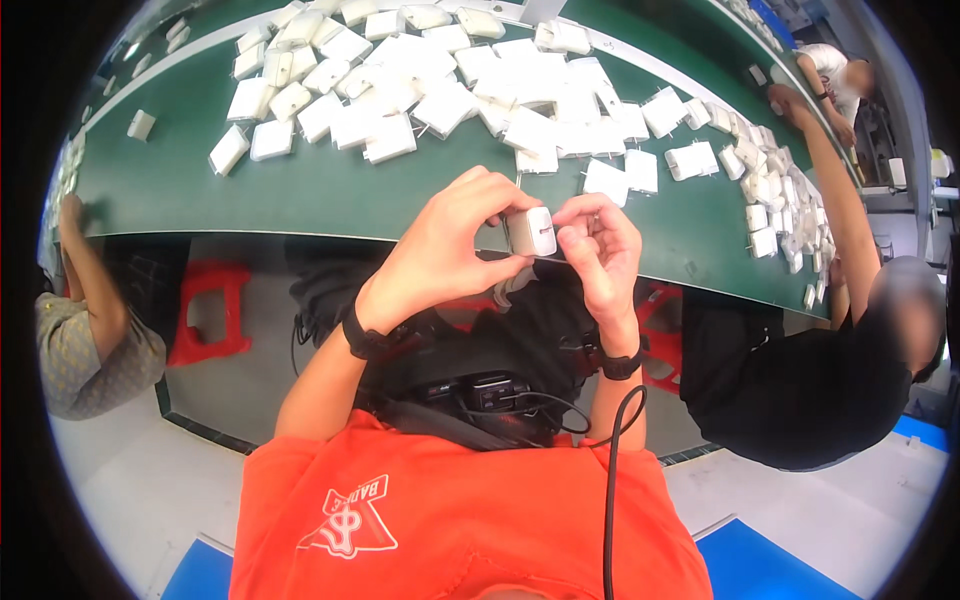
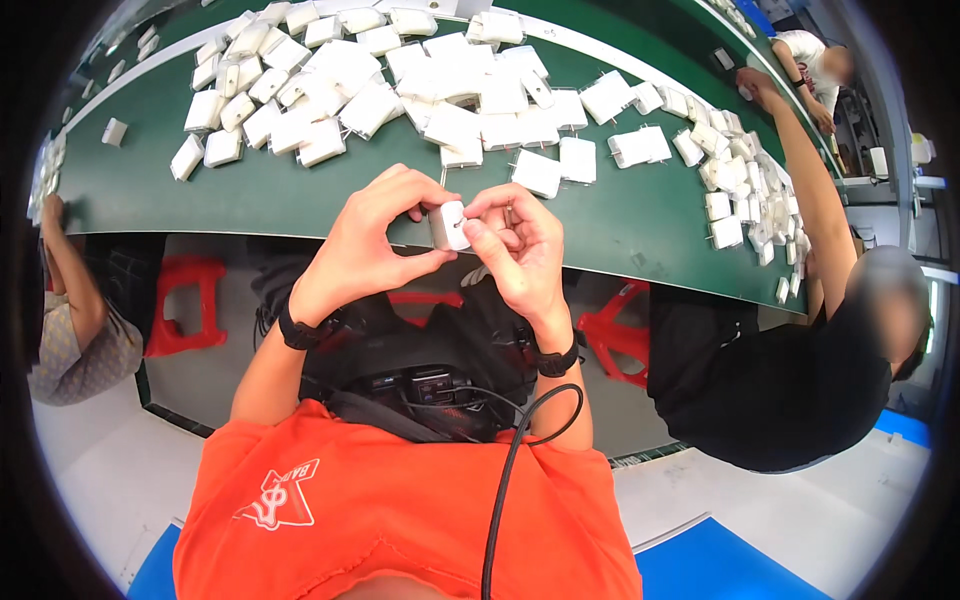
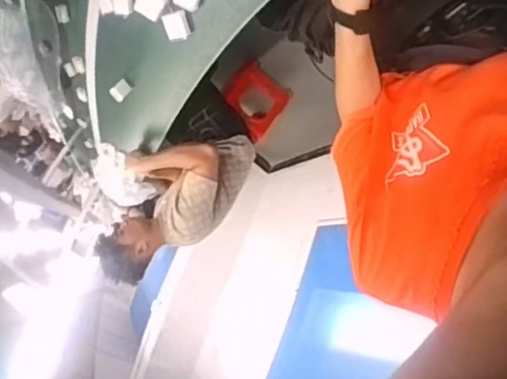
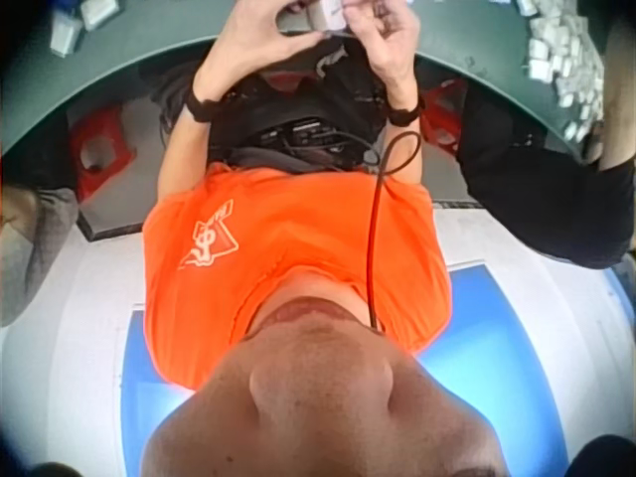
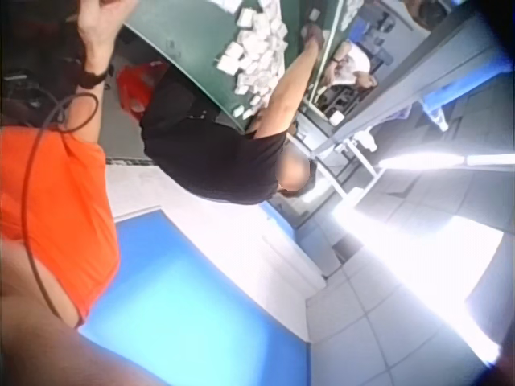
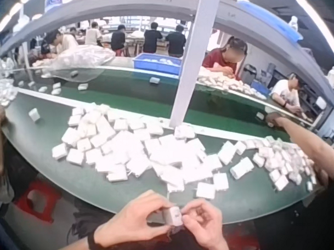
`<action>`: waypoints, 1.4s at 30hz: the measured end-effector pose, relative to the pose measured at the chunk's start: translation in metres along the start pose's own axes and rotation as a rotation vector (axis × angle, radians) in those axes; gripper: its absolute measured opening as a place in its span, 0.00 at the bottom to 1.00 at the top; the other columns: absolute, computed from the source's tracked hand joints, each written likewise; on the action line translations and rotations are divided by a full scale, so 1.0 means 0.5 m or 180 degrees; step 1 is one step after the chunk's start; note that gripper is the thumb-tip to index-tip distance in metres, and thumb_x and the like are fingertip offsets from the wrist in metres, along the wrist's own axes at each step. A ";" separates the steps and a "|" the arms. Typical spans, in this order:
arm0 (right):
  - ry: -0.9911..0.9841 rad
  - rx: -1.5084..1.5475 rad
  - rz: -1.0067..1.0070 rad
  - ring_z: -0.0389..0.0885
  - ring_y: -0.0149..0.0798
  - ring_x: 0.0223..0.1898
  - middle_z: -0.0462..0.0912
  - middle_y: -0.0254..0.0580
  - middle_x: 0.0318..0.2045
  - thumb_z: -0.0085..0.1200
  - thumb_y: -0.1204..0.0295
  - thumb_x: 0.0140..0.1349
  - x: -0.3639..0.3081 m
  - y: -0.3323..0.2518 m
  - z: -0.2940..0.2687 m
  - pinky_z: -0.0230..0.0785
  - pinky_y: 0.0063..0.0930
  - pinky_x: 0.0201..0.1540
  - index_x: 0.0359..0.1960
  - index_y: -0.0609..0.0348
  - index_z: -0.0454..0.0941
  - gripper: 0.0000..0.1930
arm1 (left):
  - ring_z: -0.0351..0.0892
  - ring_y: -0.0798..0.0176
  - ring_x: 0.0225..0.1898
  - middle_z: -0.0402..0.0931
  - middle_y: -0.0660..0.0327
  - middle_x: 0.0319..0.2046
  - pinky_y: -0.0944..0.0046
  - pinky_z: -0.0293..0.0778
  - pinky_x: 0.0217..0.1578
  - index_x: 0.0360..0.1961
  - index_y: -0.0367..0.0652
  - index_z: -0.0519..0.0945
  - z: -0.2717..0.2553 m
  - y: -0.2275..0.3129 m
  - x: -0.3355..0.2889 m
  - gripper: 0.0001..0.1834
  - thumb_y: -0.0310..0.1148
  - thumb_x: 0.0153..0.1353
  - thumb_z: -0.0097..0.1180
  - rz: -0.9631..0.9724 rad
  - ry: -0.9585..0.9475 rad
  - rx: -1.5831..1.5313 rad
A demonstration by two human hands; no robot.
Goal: Assembling small white plastic housings for electronic or mechanical devices on a factory line.
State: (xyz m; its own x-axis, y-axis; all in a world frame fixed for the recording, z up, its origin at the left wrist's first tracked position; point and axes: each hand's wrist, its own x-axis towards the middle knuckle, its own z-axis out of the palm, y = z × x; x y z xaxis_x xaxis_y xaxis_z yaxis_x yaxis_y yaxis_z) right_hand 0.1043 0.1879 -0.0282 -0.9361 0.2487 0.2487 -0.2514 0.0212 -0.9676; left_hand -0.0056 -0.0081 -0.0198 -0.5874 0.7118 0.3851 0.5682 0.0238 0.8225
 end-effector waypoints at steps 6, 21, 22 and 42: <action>0.0138 -0.0164 0.0194 0.55 0.16 0.27 0.64 0.17 0.25 0.66 0.80 0.72 -0.009 -0.003 0.000 0.49 0.17 0.31 0.46 0.64 0.85 0.05 | 0.78 0.57 0.41 0.85 0.59 0.43 0.60 0.79 0.42 0.52 0.40 0.87 0.003 -0.004 0.001 0.26 0.23 0.49 0.79 0.0098 0.0026 0.0018; 0.0277 -0.0020 0.0150 0.56 0.14 0.26 0.70 0.17 0.26 0.66 0.78 0.75 -0.010 0.001 0.009 0.48 0.16 0.29 0.45 0.66 0.86 0.03 | 0.80 0.52 0.43 0.83 0.58 0.39 0.54 0.78 0.47 0.49 0.39 0.85 0.000 0.003 -0.001 0.24 0.24 0.49 0.76 0.0048 0.0010 -0.0105; 0.0275 -0.0021 0.0148 0.56 0.14 0.26 0.70 0.17 0.26 0.66 0.78 0.75 -0.010 0.001 0.009 0.48 0.16 0.29 0.45 0.66 0.86 0.03 | 0.80 0.52 0.43 0.83 0.58 0.39 0.54 0.78 0.47 0.49 0.39 0.85 0.001 0.002 -0.001 0.24 0.24 0.49 0.76 0.0049 0.0012 -0.0105; 0.0290 -0.0156 0.0370 0.54 0.15 0.24 0.59 0.14 0.21 0.75 0.79 0.66 0.023 0.001 0.017 0.46 0.18 0.28 0.44 0.62 0.91 0.07 | 0.82 0.54 0.46 0.86 0.58 0.45 0.57 0.83 0.47 0.49 0.39 0.85 -0.006 -0.003 0.001 0.24 0.20 0.47 0.76 0.0085 -0.0107 -0.0058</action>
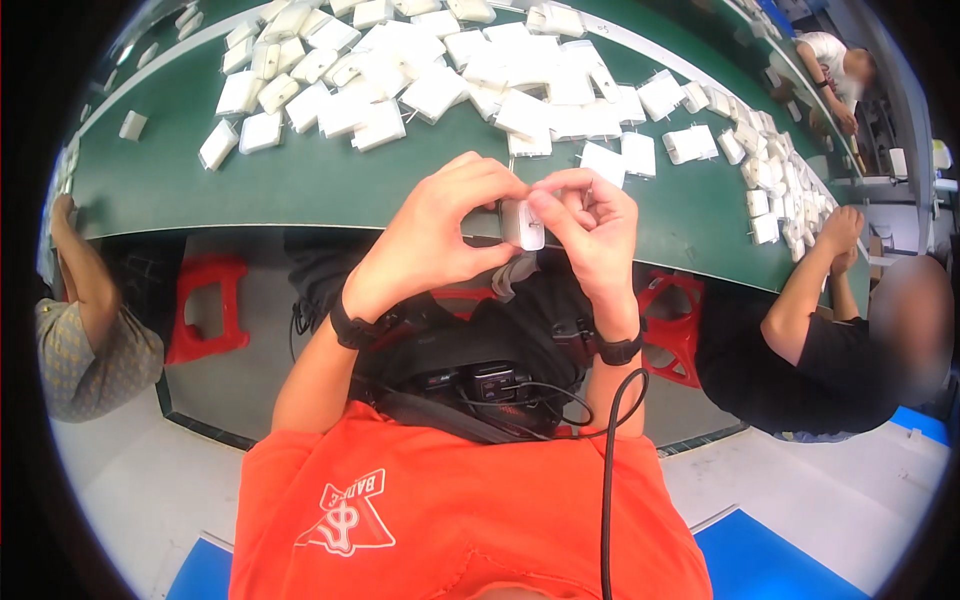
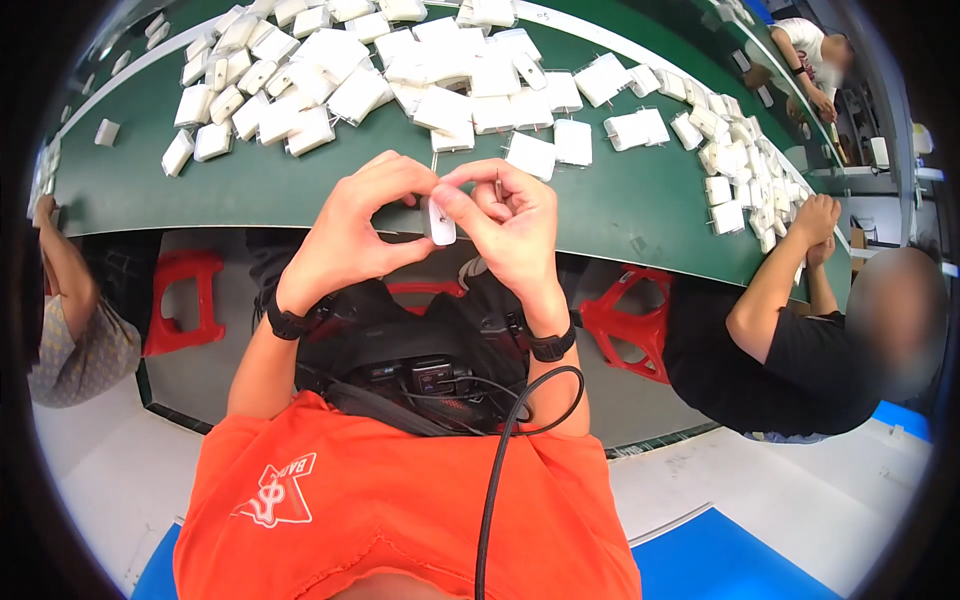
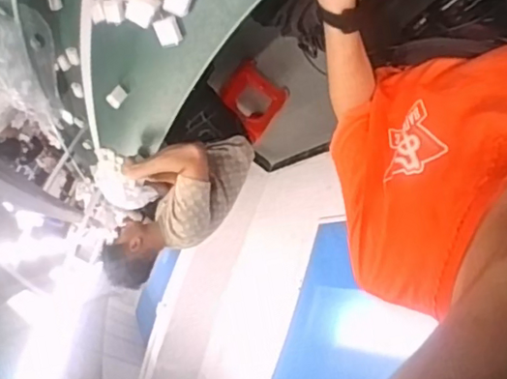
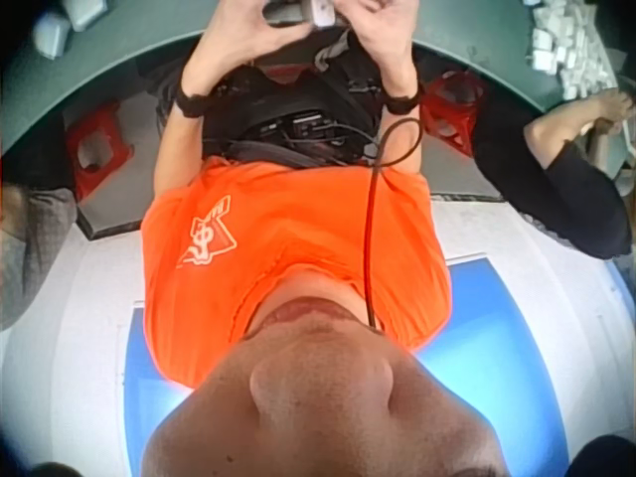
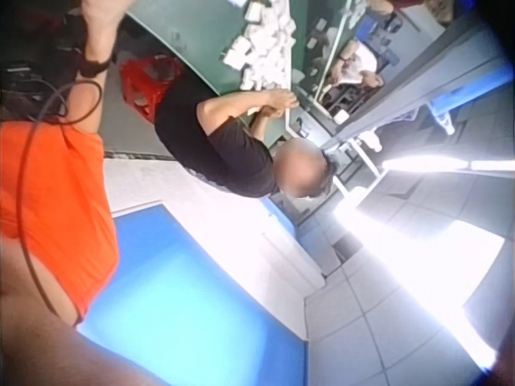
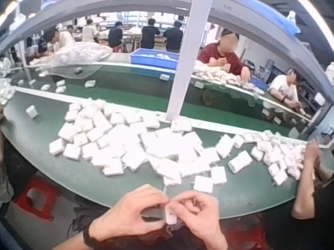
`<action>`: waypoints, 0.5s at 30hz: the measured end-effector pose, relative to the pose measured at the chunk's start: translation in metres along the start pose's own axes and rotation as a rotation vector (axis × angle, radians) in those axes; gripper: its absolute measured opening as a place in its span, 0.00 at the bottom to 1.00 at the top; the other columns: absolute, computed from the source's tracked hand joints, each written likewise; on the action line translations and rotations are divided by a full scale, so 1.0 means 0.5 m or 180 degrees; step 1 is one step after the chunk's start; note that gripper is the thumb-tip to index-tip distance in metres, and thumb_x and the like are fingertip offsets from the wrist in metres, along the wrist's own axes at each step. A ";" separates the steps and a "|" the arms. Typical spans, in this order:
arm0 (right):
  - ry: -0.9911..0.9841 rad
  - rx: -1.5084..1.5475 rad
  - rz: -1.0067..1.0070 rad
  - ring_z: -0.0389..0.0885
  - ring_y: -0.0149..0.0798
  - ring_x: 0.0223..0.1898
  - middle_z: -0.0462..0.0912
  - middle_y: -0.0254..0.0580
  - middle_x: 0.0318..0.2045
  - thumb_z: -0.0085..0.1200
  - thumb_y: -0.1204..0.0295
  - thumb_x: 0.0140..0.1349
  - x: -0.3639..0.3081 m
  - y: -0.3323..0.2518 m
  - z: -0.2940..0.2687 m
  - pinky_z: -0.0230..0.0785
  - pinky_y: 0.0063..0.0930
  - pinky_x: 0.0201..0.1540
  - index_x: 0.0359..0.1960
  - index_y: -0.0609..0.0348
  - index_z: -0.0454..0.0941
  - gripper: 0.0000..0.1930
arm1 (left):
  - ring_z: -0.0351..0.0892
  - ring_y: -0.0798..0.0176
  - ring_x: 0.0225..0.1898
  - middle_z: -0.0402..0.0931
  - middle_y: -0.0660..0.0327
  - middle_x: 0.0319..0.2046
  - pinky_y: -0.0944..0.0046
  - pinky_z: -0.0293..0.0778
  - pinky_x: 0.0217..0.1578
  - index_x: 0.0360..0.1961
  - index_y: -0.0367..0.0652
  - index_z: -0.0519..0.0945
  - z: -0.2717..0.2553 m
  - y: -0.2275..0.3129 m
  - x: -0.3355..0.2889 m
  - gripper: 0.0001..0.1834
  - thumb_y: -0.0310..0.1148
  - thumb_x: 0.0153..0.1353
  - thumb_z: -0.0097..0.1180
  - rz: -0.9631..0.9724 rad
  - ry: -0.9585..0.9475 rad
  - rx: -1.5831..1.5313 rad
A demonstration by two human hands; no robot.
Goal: Assembling small white plastic housings for electronic or mechanical devices on a factory line.
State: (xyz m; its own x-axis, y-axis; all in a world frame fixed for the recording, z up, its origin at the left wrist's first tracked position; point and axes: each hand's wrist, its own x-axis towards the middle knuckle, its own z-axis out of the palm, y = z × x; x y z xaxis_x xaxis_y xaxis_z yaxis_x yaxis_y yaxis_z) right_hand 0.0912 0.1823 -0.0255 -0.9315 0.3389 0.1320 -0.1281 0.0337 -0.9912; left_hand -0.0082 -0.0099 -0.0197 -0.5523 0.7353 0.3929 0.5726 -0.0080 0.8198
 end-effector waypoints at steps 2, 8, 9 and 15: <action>-0.0092 0.0074 -0.0089 0.54 0.16 0.24 0.58 0.14 0.21 0.74 0.80 0.67 -0.008 -0.006 -0.008 0.46 0.18 0.28 0.44 0.61 0.91 0.06 | 0.82 0.55 0.45 0.86 0.59 0.45 0.58 0.82 0.47 0.49 0.40 0.86 -0.002 0.005 0.001 0.25 0.20 0.48 0.76 -0.0031 -0.0023 0.0046; -0.0278 -0.0231 -0.0527 0.53 0.17 0.24 0.58 0.16 0.21 0.70 0.82 0.67 -0.030 0.007 -0.012 0.46 0.19 0.29 0.45 0.61 0.91 0.07 | 0.81 0.58 0.42 0.86 0.60 0.44 0.59 0.81 0.45 0.51 0.41 0.87 0.001 0.004 0.001 0.25 0.22 0.49 0.77 -0.0021 0.0033 0.0100; -0.0219 -0.0347 -0.0596 0.53 0.17 0.24 0.58 0.16 0.21 0.70 0.82 0.67 -0.029 0.011 -0.011 0.46 0.20 0.29 0.45 0.61 0.91 0.07 | 0.81 0.58 0.42 0.86 0.60 0.44 0.59 0.81 0.46 0.52 0.41 0.87 -0.001 0.004 0.001 0.25 0.23 0.49 0.78 -0.0014 0.0025 0.0121; -0.0244 -0.0245 -0.0600 0.54 0.17 0.25 0.59 0.16 0.21 0.72 0.81 0.67 -0.027 0.013 -0.017 0.49 0.18 0.29 0.46 0.62 0.91 0.07 | 0.83 0.57 0.44 0.87 0.59 0.45 0.59 0.82 0.46 0.53 0.40 0.87 -0.002 0.003 0.001 0.26 0.22 0.49 0.77 0.0001 0.0000 0.0067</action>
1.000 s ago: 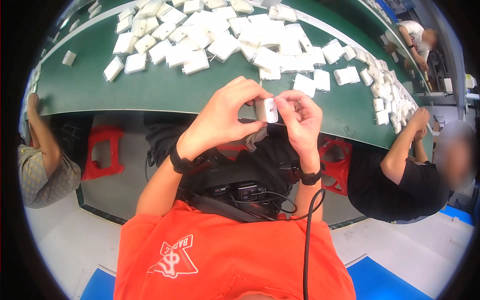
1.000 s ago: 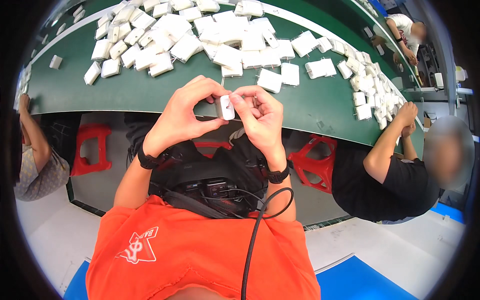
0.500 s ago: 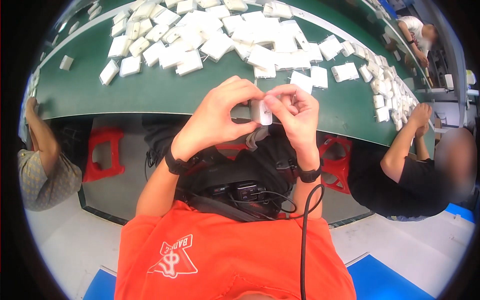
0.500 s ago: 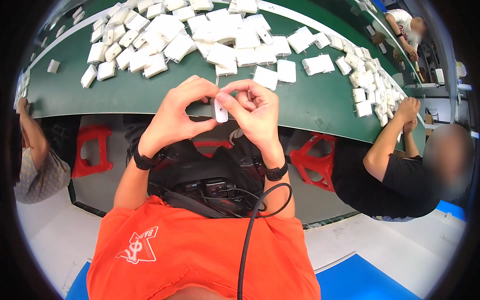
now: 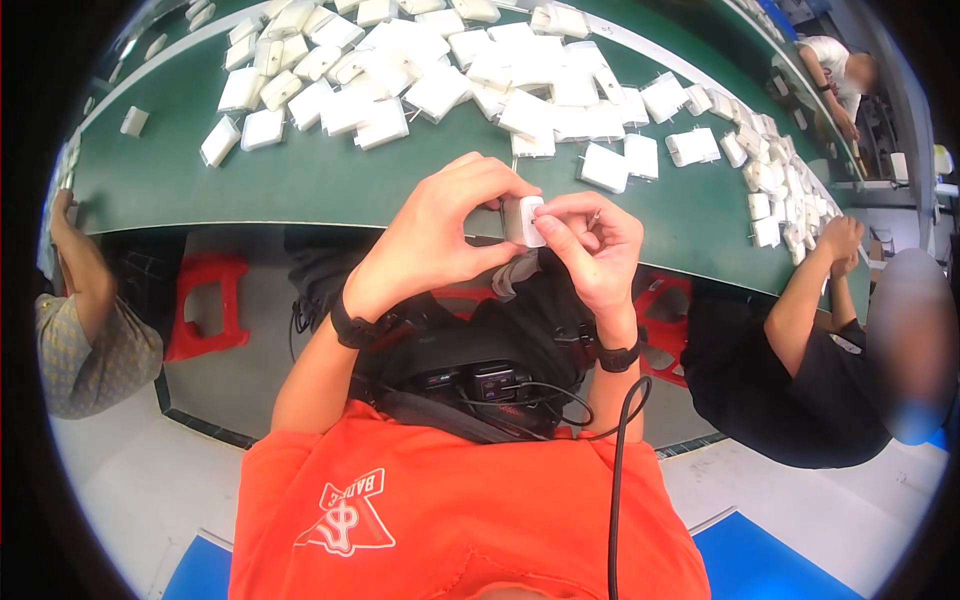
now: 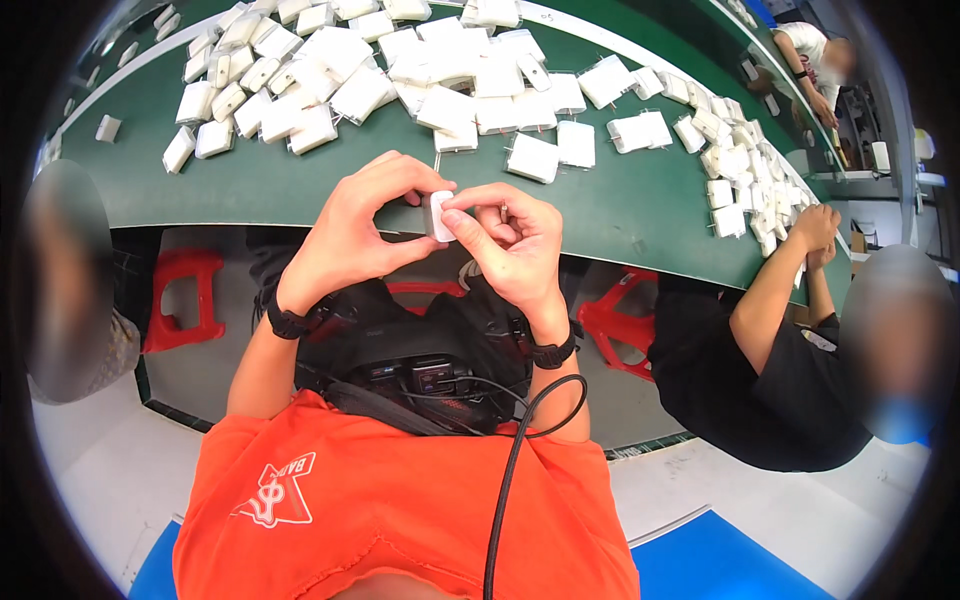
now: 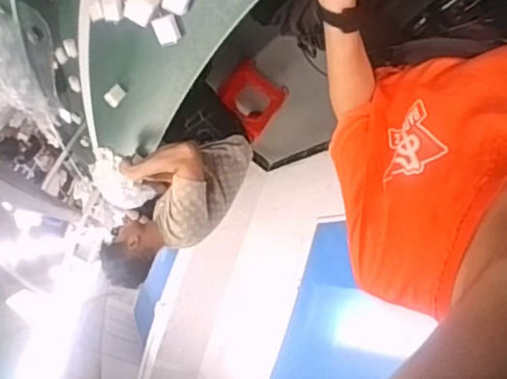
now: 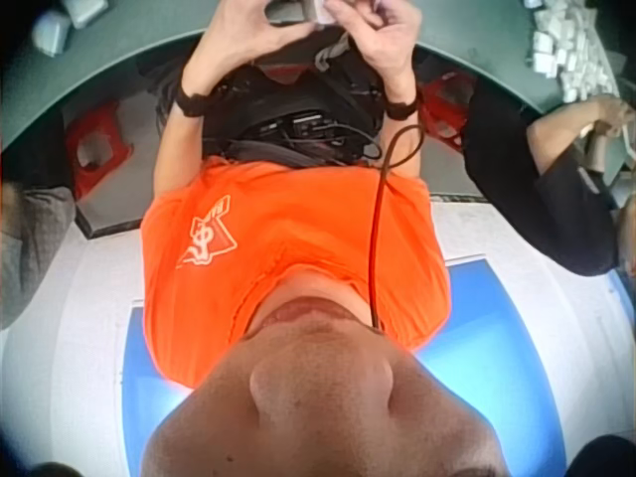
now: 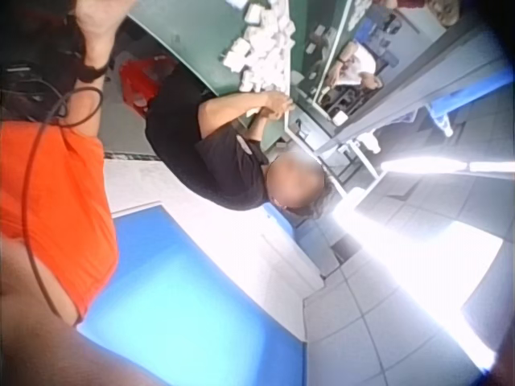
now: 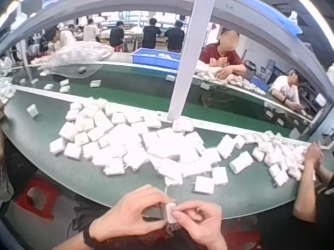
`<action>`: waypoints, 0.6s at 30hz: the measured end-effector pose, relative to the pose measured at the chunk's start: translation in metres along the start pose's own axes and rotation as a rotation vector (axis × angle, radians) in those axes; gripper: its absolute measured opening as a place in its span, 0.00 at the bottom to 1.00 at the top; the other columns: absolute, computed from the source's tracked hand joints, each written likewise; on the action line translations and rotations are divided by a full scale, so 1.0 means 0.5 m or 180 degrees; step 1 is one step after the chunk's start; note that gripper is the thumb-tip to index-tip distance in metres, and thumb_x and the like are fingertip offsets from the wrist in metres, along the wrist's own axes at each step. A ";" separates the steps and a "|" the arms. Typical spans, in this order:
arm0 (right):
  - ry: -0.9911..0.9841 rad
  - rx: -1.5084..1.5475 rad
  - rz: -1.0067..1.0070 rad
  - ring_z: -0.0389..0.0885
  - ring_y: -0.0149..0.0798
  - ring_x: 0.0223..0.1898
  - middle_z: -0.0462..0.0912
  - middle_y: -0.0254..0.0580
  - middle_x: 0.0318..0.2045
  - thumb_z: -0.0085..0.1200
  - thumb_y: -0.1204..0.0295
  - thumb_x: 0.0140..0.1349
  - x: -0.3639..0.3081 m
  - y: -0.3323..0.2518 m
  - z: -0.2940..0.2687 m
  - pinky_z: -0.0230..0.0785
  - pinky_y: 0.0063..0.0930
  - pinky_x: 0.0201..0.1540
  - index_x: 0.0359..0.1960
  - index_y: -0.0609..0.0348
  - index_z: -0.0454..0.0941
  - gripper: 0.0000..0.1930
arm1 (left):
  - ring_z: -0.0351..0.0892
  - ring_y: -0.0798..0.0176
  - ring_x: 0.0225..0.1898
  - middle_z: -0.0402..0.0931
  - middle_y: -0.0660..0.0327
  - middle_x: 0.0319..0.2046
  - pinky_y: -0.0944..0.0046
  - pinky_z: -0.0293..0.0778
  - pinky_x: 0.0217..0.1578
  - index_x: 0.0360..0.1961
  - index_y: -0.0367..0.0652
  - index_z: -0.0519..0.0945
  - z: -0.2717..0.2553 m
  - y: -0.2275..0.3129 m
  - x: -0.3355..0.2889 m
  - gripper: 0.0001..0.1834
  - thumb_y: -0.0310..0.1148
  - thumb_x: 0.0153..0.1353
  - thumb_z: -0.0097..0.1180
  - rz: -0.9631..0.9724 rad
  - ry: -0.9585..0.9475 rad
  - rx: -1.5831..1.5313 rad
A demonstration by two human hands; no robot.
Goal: Assembling small white plastic housings for electronic or mechanical devices on a factory line.
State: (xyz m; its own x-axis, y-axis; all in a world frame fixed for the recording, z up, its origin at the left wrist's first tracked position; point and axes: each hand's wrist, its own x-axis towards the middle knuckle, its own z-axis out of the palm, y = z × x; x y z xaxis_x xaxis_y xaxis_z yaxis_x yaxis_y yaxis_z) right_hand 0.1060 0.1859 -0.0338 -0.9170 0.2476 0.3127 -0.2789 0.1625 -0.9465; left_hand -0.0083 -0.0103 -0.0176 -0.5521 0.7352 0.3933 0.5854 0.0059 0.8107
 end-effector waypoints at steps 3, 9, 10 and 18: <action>0.0118 0.0290 0.0322 0.54 0.17 0.25 0.59 0.16 0.22 0.71 0.81 0.69 -0.002 -0.007 0.004 0.51 0.18 0.29 0.45 0.63 0.91 0.06 | 0.85 0.55 0.47 0.87 0.58 0.46 0.58 0.84 0.50 0.53 0.39 0.87 0.002 -0.003 -0.004 0.26 0.21 0.50 0.76 -0.0077 0.0016 -0.0153; 0.0143 0.0084 0.0338 0.54 0.16 0.25 0.59 0.15 0.22 0.72 0.80 0.69 0.013 -0.017 0.008 0.50 0.18 0.29 0.42 0.63 0.90 0.04 | 0.88 0.52 0.55 0.87 0.55 0.55 0.57 0.84 0.57 0.57 0.40 0.86 -0.001 -0.002 -0.001 0.28 0.20 0.52 0.76 0.0270 0.0017 -0.0002; 0.0141 0.0081 0.0331 0.54 0.16 0.25 0.59 0.15 0.22 0.72 0.80 0.69 0.014 -0.020 0.008 0.50 0.18 0.29 0.42 0.63 0.90 0.04 | 0.88 0.52 0.55 0.87 0.55 0.55 0.57 0.84 0.57 0.57 0.40 0.86 -0.001 0.002 -0.002 0.28 0.20 0.52 0.76 0.0277 0.0020 0.0000; 0.0089 0.0064 0.0816 0.56 0.14 0.26 0.60 0.15 0.23 0.73 0.81 0.67 0.023 -0.046 0.001 0.48 0.17 0.30 0.50 0.62 0.84 0.13 | 0.88 0.52 0.54 0.87 0.56 0.55 0.56 0.83 0.58 0.61 0.41 0.85 -0.006 0.006 -0.006 0.32 0.19 0.52 0.77 -0.0043 -0.0129 -0.0361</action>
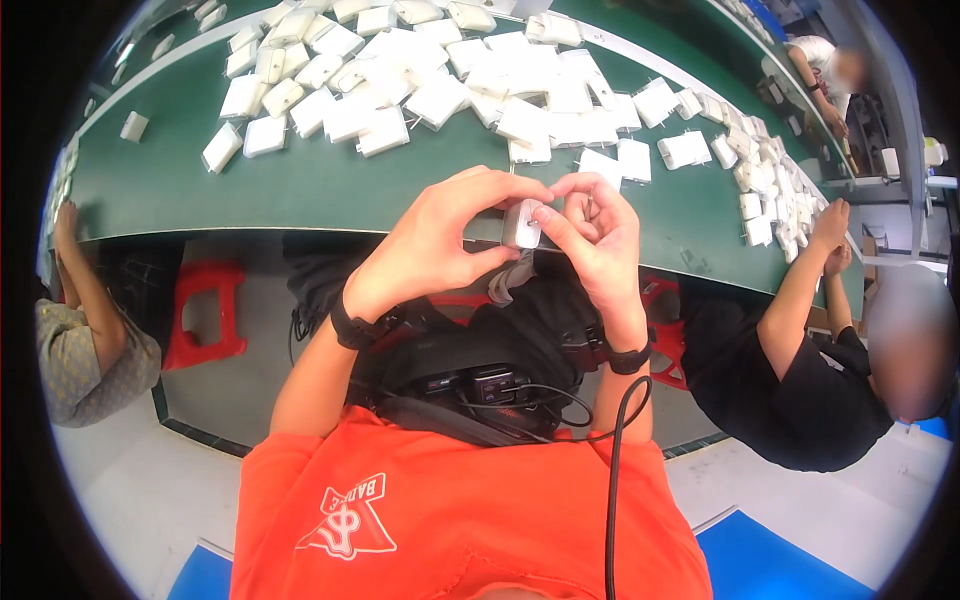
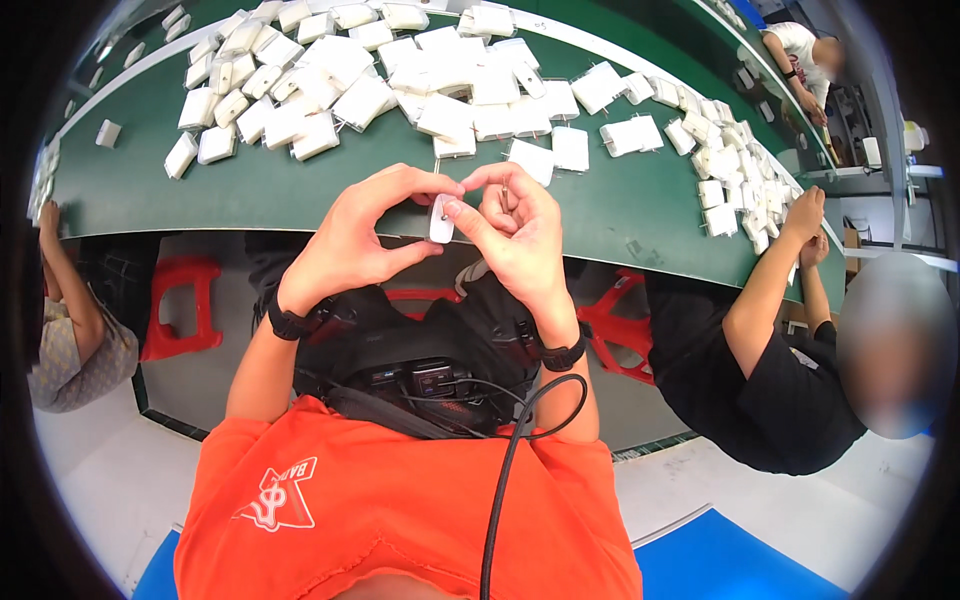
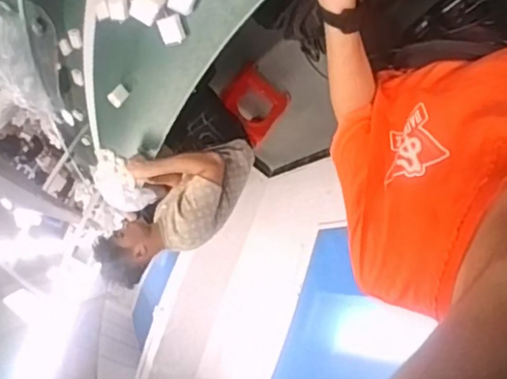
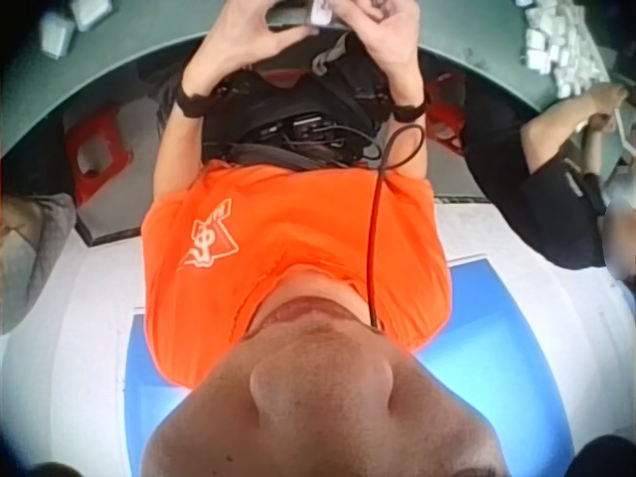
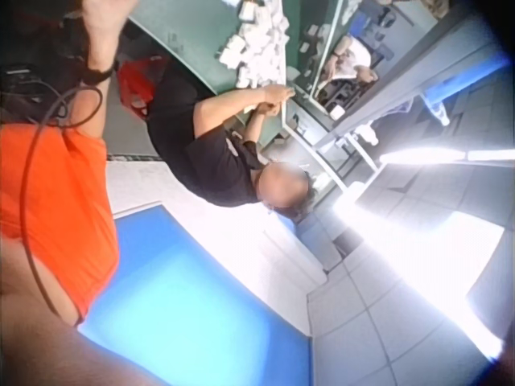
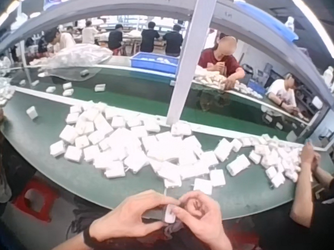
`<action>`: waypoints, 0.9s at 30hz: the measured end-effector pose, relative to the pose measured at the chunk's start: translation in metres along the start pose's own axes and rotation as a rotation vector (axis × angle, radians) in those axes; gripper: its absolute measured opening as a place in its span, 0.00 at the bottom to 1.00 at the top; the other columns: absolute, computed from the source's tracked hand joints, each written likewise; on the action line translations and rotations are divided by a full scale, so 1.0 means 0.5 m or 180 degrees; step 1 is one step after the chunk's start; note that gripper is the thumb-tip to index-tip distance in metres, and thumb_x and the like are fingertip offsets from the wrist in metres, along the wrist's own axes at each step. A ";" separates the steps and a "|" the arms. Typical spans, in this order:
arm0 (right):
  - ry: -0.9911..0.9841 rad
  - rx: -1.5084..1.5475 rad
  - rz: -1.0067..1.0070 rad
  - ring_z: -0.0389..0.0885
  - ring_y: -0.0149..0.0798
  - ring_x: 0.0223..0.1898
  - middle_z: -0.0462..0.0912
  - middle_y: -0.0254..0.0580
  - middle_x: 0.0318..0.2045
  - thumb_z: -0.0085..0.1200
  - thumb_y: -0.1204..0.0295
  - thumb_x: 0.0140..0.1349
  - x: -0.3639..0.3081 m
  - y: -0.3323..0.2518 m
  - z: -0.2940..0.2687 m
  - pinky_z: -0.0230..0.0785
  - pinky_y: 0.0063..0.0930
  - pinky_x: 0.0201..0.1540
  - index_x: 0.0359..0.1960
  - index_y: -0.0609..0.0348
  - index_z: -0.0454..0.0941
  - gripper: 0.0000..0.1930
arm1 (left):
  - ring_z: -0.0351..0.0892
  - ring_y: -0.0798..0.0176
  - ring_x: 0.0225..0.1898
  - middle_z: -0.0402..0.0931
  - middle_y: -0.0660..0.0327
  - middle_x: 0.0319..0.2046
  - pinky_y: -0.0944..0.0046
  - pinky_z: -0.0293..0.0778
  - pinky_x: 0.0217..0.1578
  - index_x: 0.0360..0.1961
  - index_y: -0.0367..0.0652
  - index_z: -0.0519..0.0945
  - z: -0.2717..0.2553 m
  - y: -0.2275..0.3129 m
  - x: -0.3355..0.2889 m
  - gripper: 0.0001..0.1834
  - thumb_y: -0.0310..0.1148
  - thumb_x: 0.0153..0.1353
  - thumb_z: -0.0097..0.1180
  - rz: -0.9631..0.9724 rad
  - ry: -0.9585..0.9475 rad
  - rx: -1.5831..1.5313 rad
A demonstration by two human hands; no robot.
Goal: Assembling small white plastic housings for electronic or mechanical devices on a factory line.
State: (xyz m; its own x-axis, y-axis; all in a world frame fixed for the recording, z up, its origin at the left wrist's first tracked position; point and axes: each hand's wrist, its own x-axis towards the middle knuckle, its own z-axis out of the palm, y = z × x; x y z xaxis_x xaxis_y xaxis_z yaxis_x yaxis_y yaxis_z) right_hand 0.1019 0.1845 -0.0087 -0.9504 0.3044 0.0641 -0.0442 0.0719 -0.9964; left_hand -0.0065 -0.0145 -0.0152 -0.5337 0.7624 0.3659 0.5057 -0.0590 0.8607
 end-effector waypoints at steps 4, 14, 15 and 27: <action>-0.0229 0.0201 0.0027 0.57 0.14 0.27 0.63 0.16 0.25 0.70 0.77 0.71 0.001 -0.002 -0.012 0.50 0.17 0.30 0.52 0.62 0.82 0.12 | 0.87 0.53 0.52 0.87 0.57 0.53 0.57 0.83 0.57 0.59 0.41 0.86 0.000 0.003 0.002 0.31 0.19 0.51 0.77 0.0040 -0.0030 0.0042; 0.0290 -0.0573 -0.1279 0.69 0.28 0.31 0.75 0.31 0.32 0.55 0.70 0.84 -0.007 -0.037 -0.015 0.66 0.23 0.39 0.43 0.68 0.88 0.14 | 0.87 0.55 0.50 0.87 0.57 0.49 0.57 0.82 0.57 0.56 0.40 0.85 0.001 0.006 0.004 0.29 0.20 0.50 0.77 -0.0206 -0.0003 -0.0098; 0.0298 -0.0577 -0.1273 0.69 0.28 0.31 0.75 0.31 0.32 0.55 0.70 0.84 -0.007 -0.043 -0.015 0.66 0.23 0.39 0.43 0.68 0.88 0.14 | 0.87 0.55 0.50 0.87 0.58 0.49 0.57 0.82 0.57 0.56 0.40 0.86 0.000 0.007 0.004 0.29 0.20 0.50 0.77 -0.0212 -0.0001 -0.0083; 0.0280 -0.0686 -0.1122 0.93 0.33 0.37 0.94 0.45 0.39 0.64 0.77 0.77 -0.010 -0.028 -0.011 0.82 0.26 0.42 0.45 0.68 0.89 0.06 | 0.87 0.54 0.51 0.87 0.57 0.50 0.57 0.82 0.57 0.55 0.40 0.85 -0.001 0.006 0.006 0.28 0.20 0.50 0.77 -0.0224 -0.0058 -0.0077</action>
State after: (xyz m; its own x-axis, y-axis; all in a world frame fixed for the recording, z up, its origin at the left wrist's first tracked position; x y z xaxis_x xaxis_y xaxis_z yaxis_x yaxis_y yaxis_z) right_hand 0.1088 0.1873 0.0054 -0.8584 0.3049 0.4127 -0.2875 0.3804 -0.8790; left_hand -0.0069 -0.0125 -0.0114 -0.5547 0.7768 0.2980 0.4509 -0.0203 0.8923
